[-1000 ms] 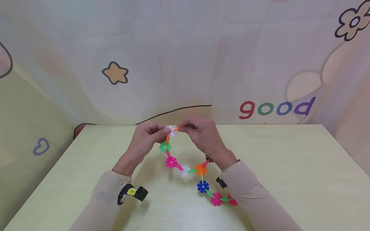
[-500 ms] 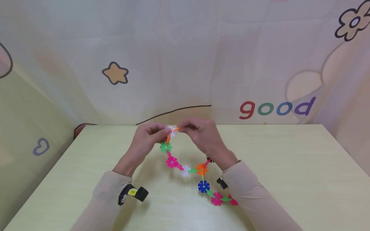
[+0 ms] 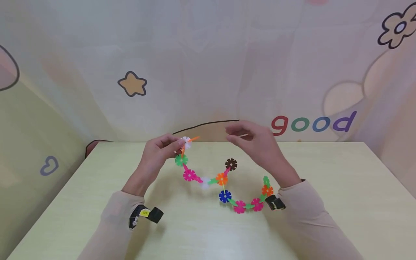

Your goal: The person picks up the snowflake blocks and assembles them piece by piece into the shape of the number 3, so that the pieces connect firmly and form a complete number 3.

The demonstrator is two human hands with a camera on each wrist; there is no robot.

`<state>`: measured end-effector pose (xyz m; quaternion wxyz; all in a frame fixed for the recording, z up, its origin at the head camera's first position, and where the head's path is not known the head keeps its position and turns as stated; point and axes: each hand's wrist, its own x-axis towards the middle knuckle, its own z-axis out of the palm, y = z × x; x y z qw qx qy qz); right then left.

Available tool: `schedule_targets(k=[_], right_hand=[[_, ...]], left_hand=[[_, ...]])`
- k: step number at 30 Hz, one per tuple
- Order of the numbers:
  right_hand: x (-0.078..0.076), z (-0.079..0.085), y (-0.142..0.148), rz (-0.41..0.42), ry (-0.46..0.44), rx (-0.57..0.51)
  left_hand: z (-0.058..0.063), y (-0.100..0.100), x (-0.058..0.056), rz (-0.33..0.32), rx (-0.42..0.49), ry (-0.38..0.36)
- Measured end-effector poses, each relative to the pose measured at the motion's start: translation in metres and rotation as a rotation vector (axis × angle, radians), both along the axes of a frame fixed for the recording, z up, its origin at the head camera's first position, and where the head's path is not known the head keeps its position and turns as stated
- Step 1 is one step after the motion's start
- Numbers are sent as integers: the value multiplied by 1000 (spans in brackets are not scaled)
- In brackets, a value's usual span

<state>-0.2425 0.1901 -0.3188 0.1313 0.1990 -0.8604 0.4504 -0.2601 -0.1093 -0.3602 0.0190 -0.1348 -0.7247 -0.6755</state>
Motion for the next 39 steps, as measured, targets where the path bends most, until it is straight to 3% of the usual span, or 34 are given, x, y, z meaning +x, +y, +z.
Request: schedule_targets(k=[6,14,22,33,39], right_hand=[[-1,-8,46,-38,-133,163],[-6,-38,86,88,-397,198],[-12,-65,97,227,-583,201],[-16,-71,112,319,-701,230],[-17,-75,111,375,-665,217]], left_hand=[[-1,-6,-4,7,-9,1],[-4,-9,-6,22,14,-10],[-6,-15,-2,48,-9,-24],[-5,-13,-8,87,-9,-22],[-4,-11,-10,107,2,-29]])
